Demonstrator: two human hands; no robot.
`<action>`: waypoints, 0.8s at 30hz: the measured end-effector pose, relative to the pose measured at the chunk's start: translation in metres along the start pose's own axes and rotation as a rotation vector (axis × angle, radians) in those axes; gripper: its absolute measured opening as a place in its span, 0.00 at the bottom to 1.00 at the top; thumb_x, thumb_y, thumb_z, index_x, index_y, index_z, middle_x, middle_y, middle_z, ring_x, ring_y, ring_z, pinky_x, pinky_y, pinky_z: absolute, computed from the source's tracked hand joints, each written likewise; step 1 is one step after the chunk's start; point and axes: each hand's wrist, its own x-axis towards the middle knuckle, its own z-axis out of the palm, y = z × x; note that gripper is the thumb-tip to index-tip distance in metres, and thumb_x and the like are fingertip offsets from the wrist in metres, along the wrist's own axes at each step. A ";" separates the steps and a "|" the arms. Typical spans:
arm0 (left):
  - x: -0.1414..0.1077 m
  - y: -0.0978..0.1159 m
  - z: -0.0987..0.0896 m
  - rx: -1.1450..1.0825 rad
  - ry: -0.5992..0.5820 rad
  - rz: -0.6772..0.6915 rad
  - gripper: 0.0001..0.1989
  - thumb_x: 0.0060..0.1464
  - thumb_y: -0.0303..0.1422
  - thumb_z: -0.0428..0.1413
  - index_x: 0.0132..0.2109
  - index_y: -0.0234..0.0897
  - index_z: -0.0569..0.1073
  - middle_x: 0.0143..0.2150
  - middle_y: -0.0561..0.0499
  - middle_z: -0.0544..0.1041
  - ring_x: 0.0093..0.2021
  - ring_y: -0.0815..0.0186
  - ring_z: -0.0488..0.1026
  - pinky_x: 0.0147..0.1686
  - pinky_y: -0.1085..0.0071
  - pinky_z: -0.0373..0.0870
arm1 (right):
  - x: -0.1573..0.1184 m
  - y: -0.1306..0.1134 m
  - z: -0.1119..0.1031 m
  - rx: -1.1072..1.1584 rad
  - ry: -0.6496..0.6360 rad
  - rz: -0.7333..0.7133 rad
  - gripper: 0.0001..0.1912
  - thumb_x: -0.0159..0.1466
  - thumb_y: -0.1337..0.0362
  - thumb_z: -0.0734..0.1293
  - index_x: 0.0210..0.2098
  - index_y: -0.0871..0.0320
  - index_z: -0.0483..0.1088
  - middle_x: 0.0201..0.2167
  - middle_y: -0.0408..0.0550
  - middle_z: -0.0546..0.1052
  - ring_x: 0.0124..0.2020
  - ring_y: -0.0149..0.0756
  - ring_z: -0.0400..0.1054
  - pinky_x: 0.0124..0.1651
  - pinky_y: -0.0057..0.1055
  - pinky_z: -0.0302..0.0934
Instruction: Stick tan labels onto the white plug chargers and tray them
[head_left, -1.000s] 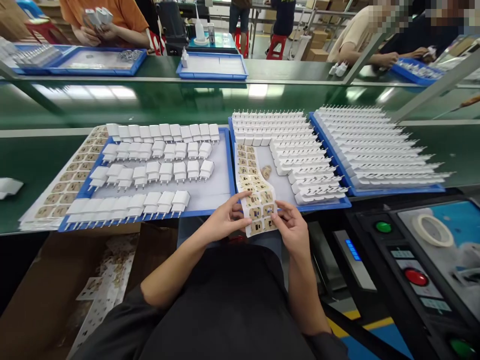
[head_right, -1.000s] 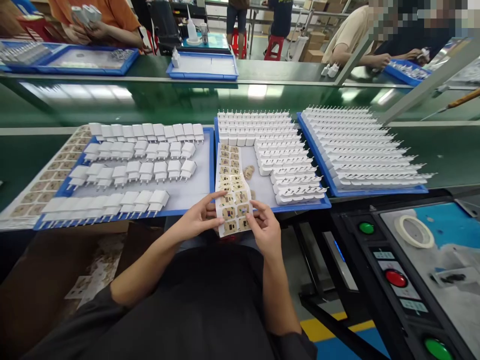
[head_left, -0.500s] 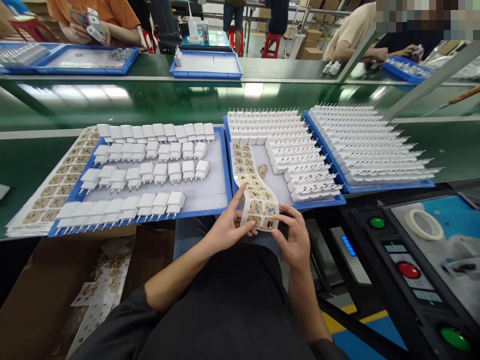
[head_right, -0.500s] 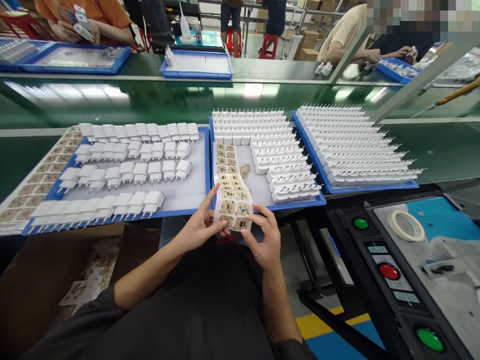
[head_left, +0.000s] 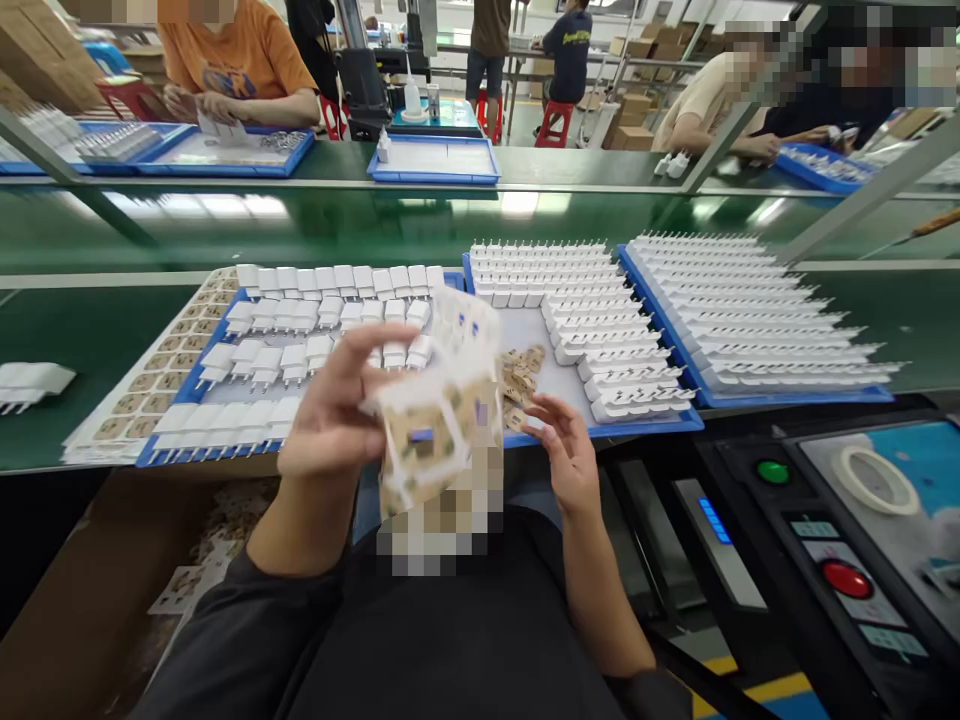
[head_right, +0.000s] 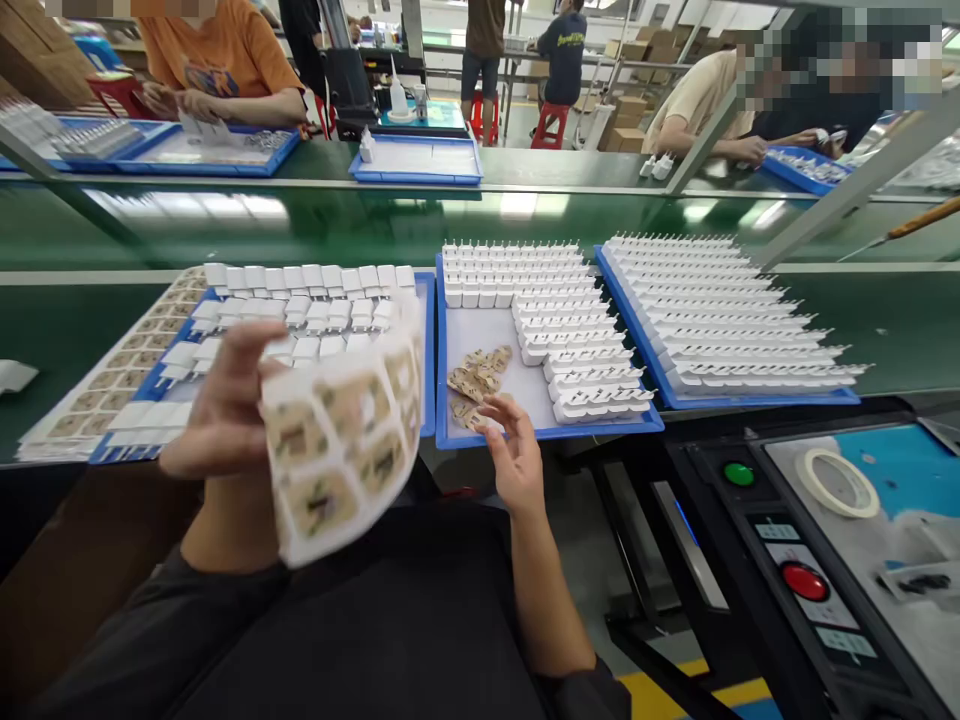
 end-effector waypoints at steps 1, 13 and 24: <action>-0.007 0.007 -0.002 -0.046 -0.136 -0.063 0.30 0.53 0.50 0.61 0.60 0.46 0.74 0.19 0.54 0.72 0.21 0.59 0.75 0.31 0.57 0.80 | 0.000 -0.002 0.001 -0.009 0.016 -0.047 0.23 0.70 0.50 0.65 0.61 0.49 0.67 0.64 0.56 0.71 0.61 0.47 0.70 0.58 0.49 0.72; -0.007 0.024 -0.010 -0.327 -0.619 -0.595 0.26 0.54 0.51 0.60 0.54 0.41 0.77 0.38 0.38 0.84 0.28 0.52 0.81 0.20 0.64 0.74 | -0.015 -0.038 0.021 -0.061 -0.901 -0.110 0.28 0.62 0.45 0.73 0.55 0.54 0.76 0.47 0.50 0.83 0.48 0.46 0.79 0.55 0.41 0.72; 0.052 -0.062 0.013 0.891 -0.252 -0.300 0.28 0.60 0.33 0.57 0.66 0.35 0.66 0.61 0.36 0.72 0.60 0.47 0.72 0.61 0.45 0.69 | -0.016 0.001 -0.022 -0.139 -0.079 0.349 0.20 0.60 0.48 0.74 0.42 0.56 0.76 0.37 0.50 0.84 0.34 0.41 0.77 0.35 0.33 0.72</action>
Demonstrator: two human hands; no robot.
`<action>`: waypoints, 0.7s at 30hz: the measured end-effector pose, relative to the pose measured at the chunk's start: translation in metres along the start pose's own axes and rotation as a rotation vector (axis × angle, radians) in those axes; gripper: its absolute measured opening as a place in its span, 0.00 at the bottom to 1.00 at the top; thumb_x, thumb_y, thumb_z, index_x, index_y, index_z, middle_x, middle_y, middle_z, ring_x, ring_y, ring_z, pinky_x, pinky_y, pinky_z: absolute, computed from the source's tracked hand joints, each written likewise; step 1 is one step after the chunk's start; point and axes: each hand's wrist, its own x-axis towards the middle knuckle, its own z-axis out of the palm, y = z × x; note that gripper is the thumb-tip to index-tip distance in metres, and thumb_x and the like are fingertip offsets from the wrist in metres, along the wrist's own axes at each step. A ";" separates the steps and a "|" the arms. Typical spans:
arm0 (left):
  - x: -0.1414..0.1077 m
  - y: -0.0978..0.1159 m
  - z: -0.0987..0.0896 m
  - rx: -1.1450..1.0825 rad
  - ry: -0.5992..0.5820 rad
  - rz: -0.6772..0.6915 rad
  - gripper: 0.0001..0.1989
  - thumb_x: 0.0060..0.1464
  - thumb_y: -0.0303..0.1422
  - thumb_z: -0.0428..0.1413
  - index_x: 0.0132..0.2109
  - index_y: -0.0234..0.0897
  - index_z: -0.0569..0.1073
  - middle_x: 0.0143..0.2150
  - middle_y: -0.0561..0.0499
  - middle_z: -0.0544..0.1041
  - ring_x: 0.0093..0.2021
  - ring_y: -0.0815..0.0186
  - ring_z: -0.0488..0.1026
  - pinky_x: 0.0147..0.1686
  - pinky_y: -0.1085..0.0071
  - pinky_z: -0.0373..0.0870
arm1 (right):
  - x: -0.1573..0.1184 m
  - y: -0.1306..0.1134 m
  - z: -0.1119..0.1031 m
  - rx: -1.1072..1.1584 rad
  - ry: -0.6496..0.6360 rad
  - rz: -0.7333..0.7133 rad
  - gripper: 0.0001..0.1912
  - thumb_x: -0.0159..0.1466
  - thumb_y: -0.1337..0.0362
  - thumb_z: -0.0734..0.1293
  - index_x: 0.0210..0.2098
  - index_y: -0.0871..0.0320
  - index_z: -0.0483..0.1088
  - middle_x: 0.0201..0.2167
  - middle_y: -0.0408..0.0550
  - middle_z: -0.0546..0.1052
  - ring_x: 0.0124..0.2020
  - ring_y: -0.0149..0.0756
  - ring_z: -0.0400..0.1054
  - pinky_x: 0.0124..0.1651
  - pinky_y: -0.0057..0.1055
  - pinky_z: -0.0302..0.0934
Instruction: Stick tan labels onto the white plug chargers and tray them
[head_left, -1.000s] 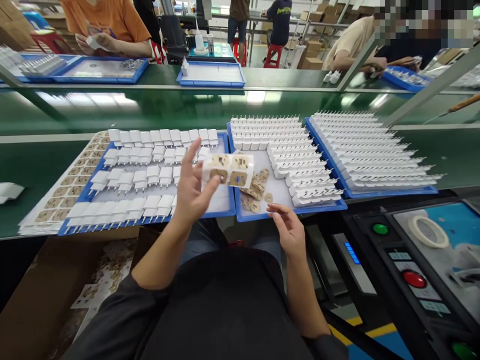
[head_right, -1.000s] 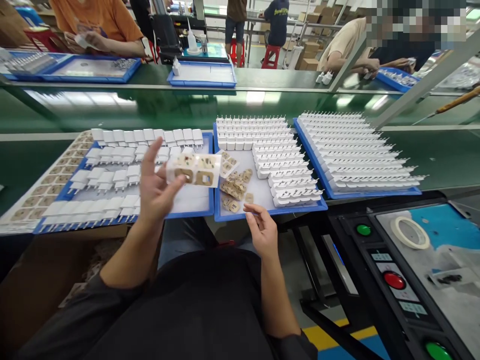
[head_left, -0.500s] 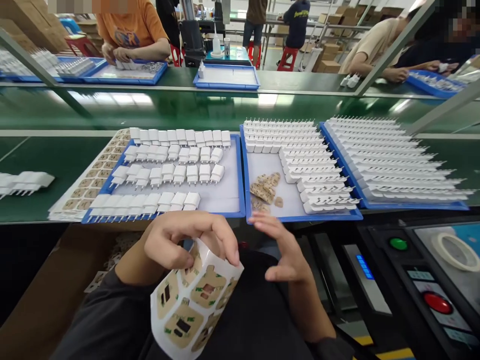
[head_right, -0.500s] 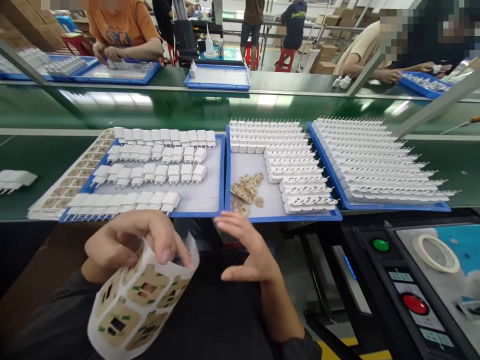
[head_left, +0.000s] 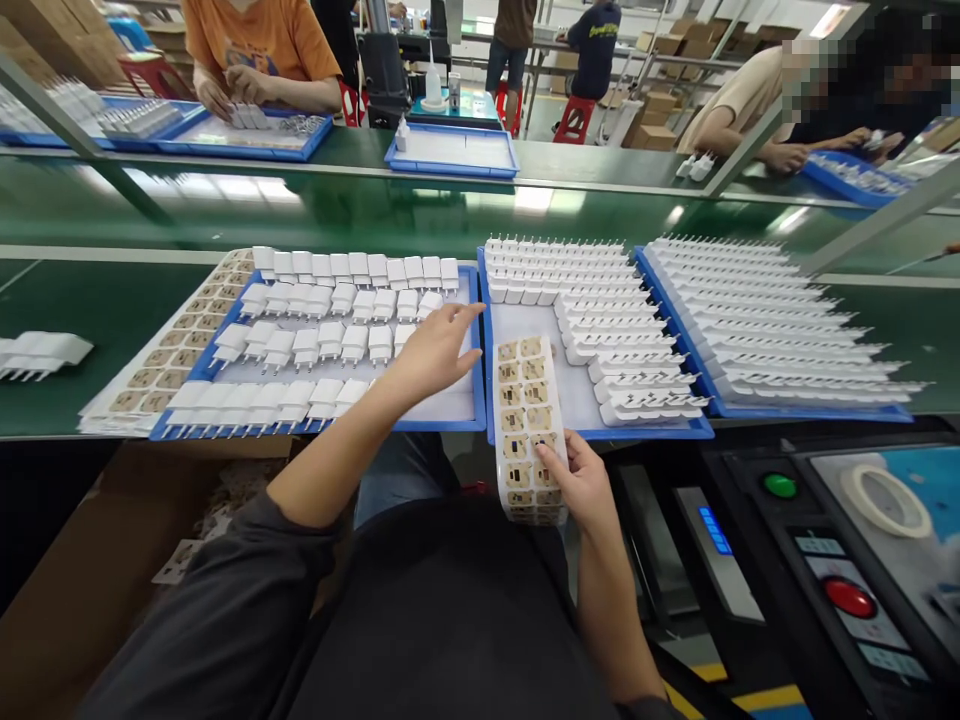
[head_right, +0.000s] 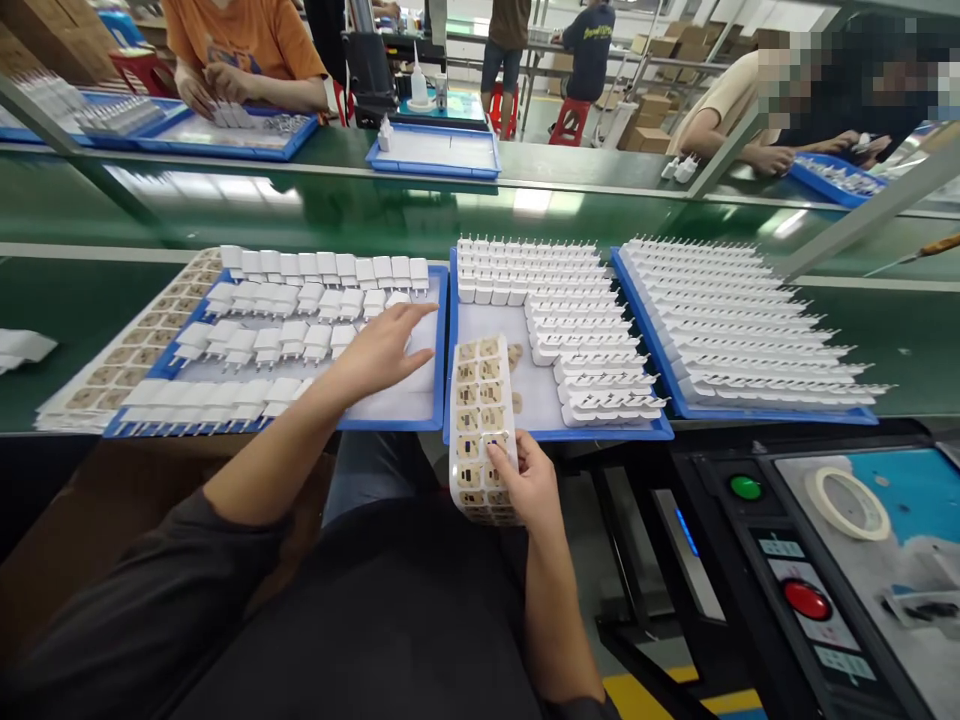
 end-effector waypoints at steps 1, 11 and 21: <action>-0.003 0.000 0.011 0.058 0.010 0.033 0.27 0.60 0.32 0.56 0.66 0.35 0.68 0.64 0.36 0.70 0.64 0.46 0.68 0.64 0.44 0.65 | 0.001 0.001 -0.001 -0.012 0.009 0.001 0.20 0.60 0.47 0.74 0.43 0.56 0.76 0.37 0.51 0.84 0.34 0.42 0.77 0.35 0.33 0.72; -0.055 0.009 0.063 -0.128 -0.028 0.166 0.23 0.67 0.41 0.54 0.66 0.42 0.68 0.70 0.38 0.66 0.71 0.48 0.61 0.70 0.47 0.59 | 0.004 -0.014 0.004 0.019 0.022 -0.135 0.20 0.63 0.49 0.73 0.49 0.54 0.77 0.42 0.49 0.85 0.40 0.45 0.80 0.39 0.36 0.76; -0.058 0.002 0.059 -0.026 0.385 0.143 0.19 0.66 0.37 0.54 0.62 0.40 0.70 0.68 0.38 0.67 0.70 0.50 0.61 0.69 0.47 0.58 | 0.113 -0.049 0.015 -0.342 0.056 -0.301 0.25 0.63 0.51 0.72 0.57 0.54 0.74 0.46 0.54 0.83 0.47 0.52 0.77 0.52 0.48 0.72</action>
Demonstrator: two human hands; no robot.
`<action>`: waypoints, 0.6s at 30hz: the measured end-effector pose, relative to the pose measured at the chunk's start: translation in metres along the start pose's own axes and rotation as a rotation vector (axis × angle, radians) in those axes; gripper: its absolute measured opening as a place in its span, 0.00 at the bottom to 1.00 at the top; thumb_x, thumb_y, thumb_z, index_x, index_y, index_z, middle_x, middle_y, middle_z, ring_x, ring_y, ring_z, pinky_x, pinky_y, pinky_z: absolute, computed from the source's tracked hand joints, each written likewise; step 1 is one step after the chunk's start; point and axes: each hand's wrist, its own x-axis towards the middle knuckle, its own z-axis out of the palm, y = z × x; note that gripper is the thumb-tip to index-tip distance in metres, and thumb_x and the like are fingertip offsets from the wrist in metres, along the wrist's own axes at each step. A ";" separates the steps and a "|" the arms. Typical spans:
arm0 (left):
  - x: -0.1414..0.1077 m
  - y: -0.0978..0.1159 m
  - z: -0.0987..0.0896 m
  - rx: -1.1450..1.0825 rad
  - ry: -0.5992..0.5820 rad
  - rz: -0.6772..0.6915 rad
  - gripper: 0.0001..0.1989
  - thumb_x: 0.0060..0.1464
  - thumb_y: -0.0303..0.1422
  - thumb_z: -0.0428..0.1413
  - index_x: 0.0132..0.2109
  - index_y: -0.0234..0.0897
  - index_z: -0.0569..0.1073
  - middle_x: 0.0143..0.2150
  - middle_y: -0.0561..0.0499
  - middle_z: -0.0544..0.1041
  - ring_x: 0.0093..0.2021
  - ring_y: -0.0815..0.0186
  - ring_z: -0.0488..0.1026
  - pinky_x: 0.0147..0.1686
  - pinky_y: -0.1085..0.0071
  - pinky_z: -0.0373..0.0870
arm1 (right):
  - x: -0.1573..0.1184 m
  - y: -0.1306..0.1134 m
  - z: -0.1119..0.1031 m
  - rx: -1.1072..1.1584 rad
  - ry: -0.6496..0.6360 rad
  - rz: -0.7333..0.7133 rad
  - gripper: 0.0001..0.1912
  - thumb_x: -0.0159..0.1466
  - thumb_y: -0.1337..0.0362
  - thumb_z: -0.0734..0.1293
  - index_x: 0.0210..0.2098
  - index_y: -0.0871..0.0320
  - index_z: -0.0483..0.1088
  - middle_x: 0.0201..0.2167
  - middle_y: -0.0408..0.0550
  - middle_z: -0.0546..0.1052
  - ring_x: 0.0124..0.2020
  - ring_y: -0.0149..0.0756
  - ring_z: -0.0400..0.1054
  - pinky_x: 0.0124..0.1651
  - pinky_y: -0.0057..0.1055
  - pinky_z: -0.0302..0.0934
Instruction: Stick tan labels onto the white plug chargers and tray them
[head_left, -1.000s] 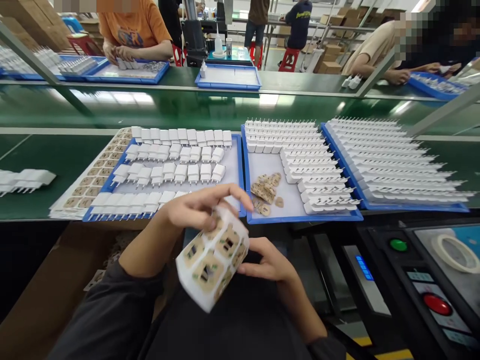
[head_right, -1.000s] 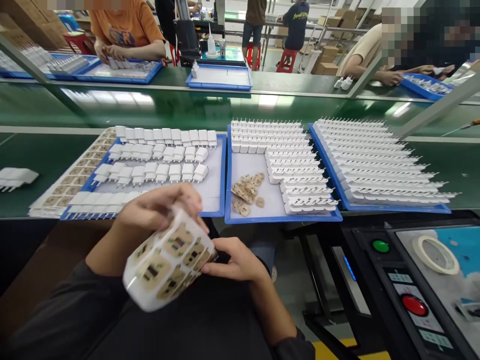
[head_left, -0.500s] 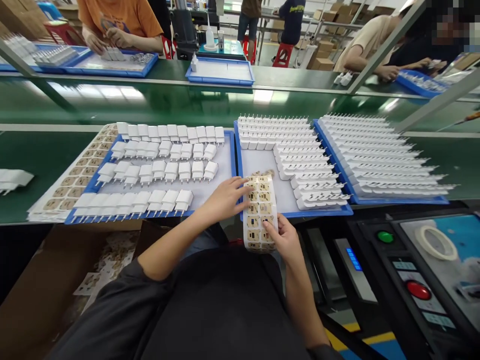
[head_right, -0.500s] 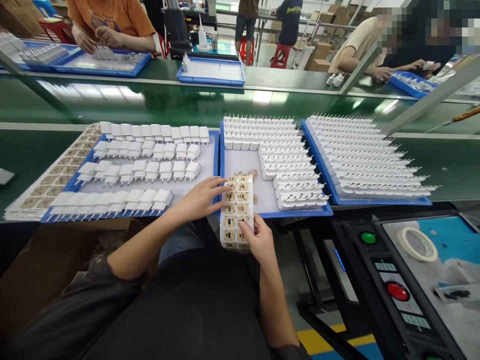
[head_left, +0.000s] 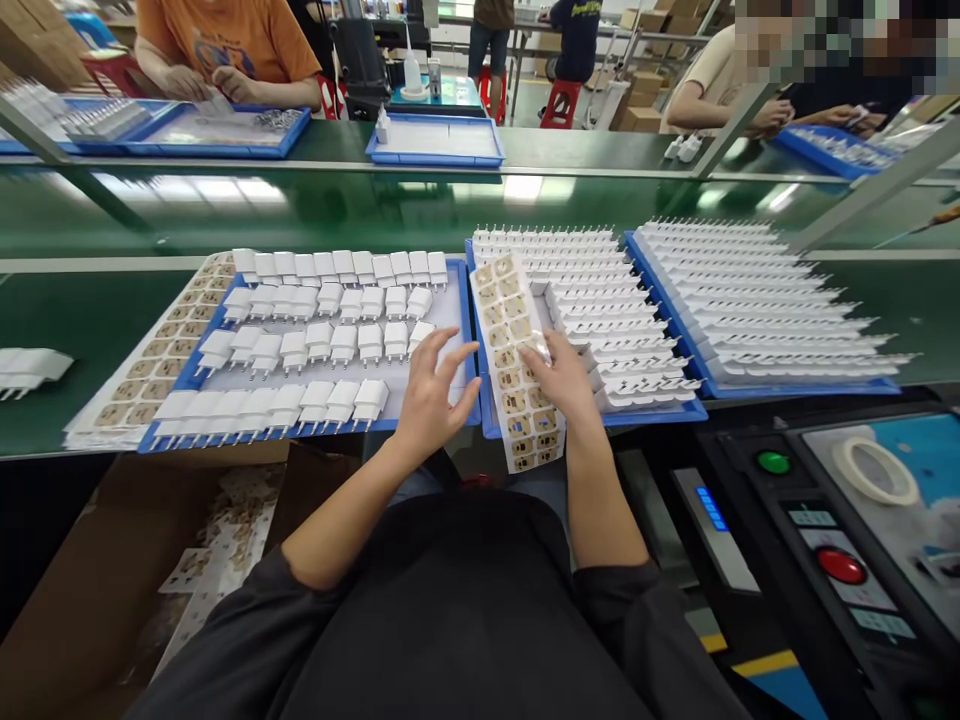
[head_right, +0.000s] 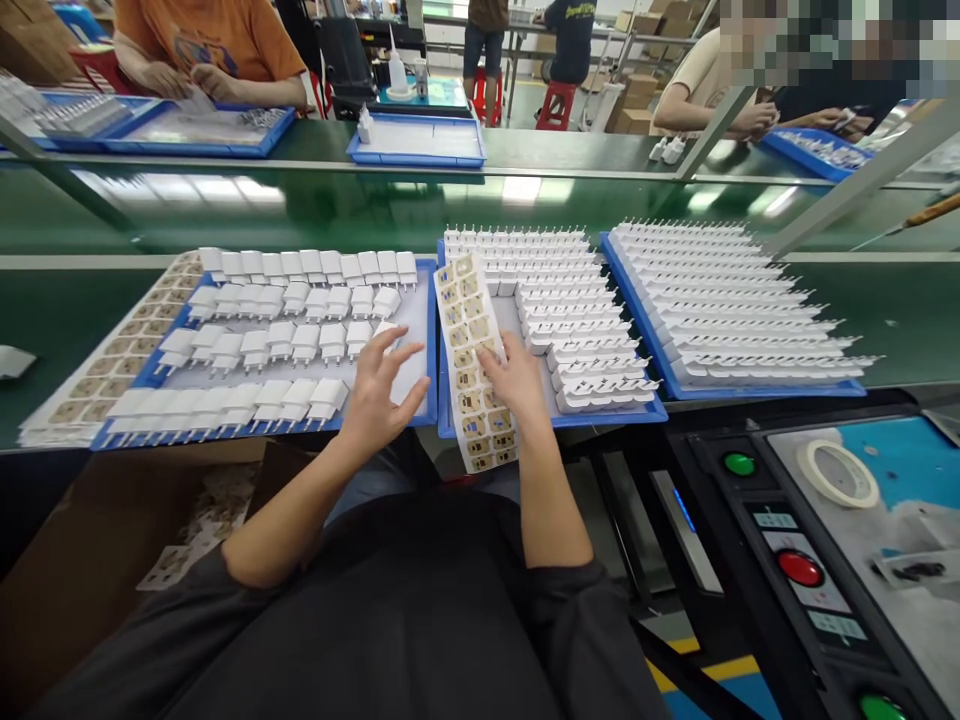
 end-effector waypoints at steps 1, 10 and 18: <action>-0.002 -0.001 0.006 0.005 -0.078 0.017 0.18 0.66 0.36 0.54 0.60 0.41 0.73 0.68 0.39 0.68 0.71 0.49 0.61 0.69 0.47 0.57 | 0.004 0.003 0.005 -0.091 0.027 -0.010 0.27 0.62 0.53 0.72 0.58 0.56 0.73 0.47 0.57 0.82 0.48 0.54 0.76 0.55 0.52 0.70; -0.007 0.002 0.026 0.146 -0.552 0.037 0.19 0.68 0.38 0.53 0.63 0.45 0.73 0.70 0.44 0.69 0.73 0.46 0.60 0.70 0.34 0.48 | -0.092 0.015 -0.033 -0.166 0.212 -0.192 0.12 0.71 0.59 0.64 0.49 0.52 0.77 0.44 0.51 0.81 0.43 0.41 0.76 0.44 0.38 0.72; -0.009 0.022 0.038 0.134 -0.560 0.205 0.18 0.70 0.36 0.50 0.62 0.44 0.75 0.67 0.45 0.73 0.71 0.51 0.63 0.71 0.44 0.54 | -0.163 0.055 -0.033 0.122 0.177 0.076 0.16 0.66 0.58 0.72 0.52 0.52 0.77 0.40 0.50 0.82 0.40 0.40 0.79 0.42 0.37 0.77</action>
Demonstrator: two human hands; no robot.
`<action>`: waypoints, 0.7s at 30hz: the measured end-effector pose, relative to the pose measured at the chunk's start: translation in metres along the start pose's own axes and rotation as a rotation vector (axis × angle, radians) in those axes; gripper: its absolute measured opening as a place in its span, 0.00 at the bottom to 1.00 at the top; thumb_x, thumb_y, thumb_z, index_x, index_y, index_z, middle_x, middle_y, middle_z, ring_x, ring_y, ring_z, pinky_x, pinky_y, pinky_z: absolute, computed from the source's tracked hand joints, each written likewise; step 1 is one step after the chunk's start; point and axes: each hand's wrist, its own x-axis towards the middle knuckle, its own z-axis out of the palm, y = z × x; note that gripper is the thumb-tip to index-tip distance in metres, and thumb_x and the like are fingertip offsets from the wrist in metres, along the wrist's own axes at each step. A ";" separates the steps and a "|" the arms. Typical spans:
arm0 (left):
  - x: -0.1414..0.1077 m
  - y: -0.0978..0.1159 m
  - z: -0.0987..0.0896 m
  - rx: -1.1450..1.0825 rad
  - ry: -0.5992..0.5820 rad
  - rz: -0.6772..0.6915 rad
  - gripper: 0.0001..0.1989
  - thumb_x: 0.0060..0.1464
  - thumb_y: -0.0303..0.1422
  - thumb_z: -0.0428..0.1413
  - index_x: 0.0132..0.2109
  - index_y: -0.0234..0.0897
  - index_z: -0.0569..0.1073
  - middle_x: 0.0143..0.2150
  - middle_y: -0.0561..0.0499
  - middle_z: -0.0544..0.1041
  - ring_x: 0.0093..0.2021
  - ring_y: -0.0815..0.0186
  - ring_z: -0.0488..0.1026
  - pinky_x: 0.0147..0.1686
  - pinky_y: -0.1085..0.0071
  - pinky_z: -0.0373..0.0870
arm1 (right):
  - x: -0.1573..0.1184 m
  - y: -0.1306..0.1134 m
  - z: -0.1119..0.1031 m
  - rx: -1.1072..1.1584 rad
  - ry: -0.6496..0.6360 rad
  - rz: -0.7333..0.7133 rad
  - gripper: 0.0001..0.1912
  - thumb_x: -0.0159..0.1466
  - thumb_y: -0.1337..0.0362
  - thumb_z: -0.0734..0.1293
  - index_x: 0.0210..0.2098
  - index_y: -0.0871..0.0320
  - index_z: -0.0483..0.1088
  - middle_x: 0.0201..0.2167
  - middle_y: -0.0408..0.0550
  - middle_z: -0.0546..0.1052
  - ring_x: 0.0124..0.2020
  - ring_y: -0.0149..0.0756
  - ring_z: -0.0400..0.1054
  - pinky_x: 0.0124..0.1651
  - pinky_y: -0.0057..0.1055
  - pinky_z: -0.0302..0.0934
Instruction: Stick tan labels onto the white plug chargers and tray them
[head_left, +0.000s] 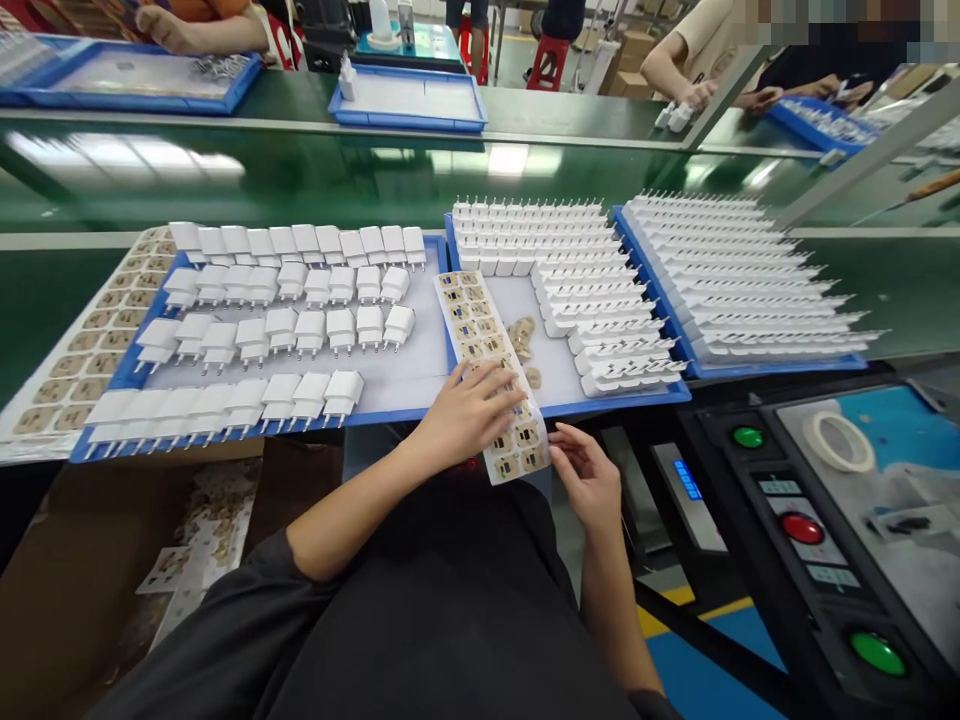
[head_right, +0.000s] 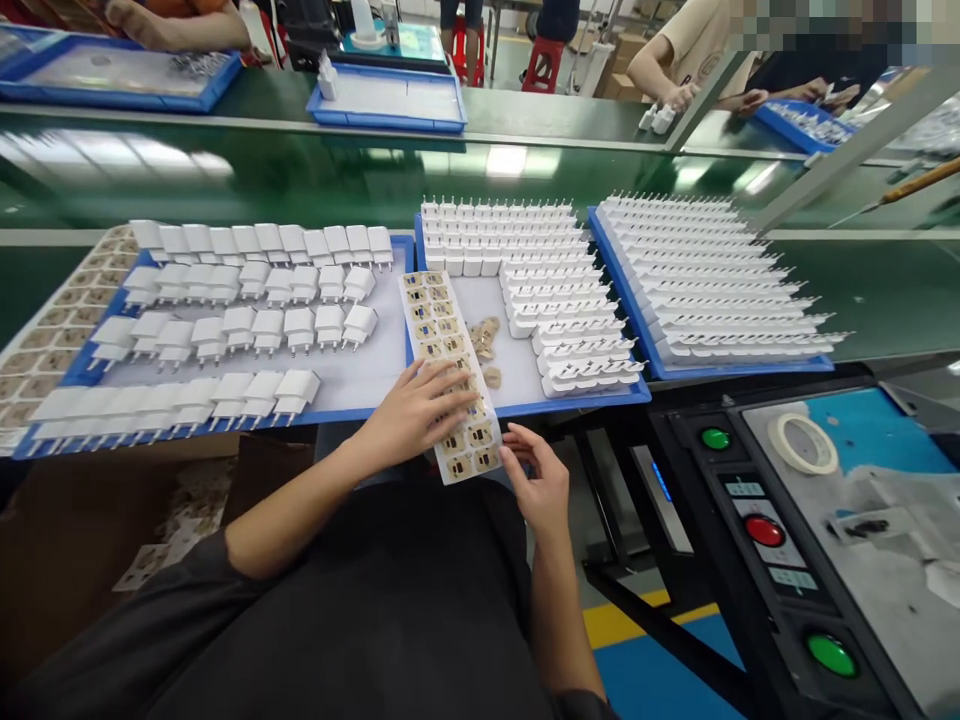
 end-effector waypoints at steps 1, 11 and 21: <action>0.001 0.004 0.004 -0.008 -0.021 0.027 0.18 0.70 0.39 0.51 0.61 0.44 0.75 0.67 0.45 0.73 0.71 0.51 0.63 0.71 0.44 0.54 | -0.002 0.000 0.004 0.038 -0.011 0.006 0.16 0.65 0.58 0.73 0.52 0.52 0.77 0.41 0.49 0.82 0.41 0.40 0.79 0.43 0.37 0.77; 0.009 -0.003 0.011 0.035 -0.082 0.020 0.21 0.73 0.41 0.46 0.63 0.42 0.75 0.69 0.46 0.71 0.73 0.48 0.60 0.72 0.39 0.48 | 0.003 0.001 0.026 -0.038 -0.028 -0.096 0.11 0.67 0.62 0.71 0.48 0.51 0.80 0.41 0.47 0.81 0.39 0.35 0.75 0.41 0.34 0.73; 0.013 -0.003 0.012 0.059 -0.067 -0.011 0.20 0.73 0.39 0.46 0.63 0.45 0.75 0.69 0.48 0.70 0.74 0.48 0.59 0.72 0.36 0.45 | 0.006 0.012 0.039 0.037 0.068 -0.111 0.12 0.65 0.63 0.72 0.48 0.51 0.79 0.41 0.47 0.84 0.39 0.37 0.78 0.43 0.35 0.75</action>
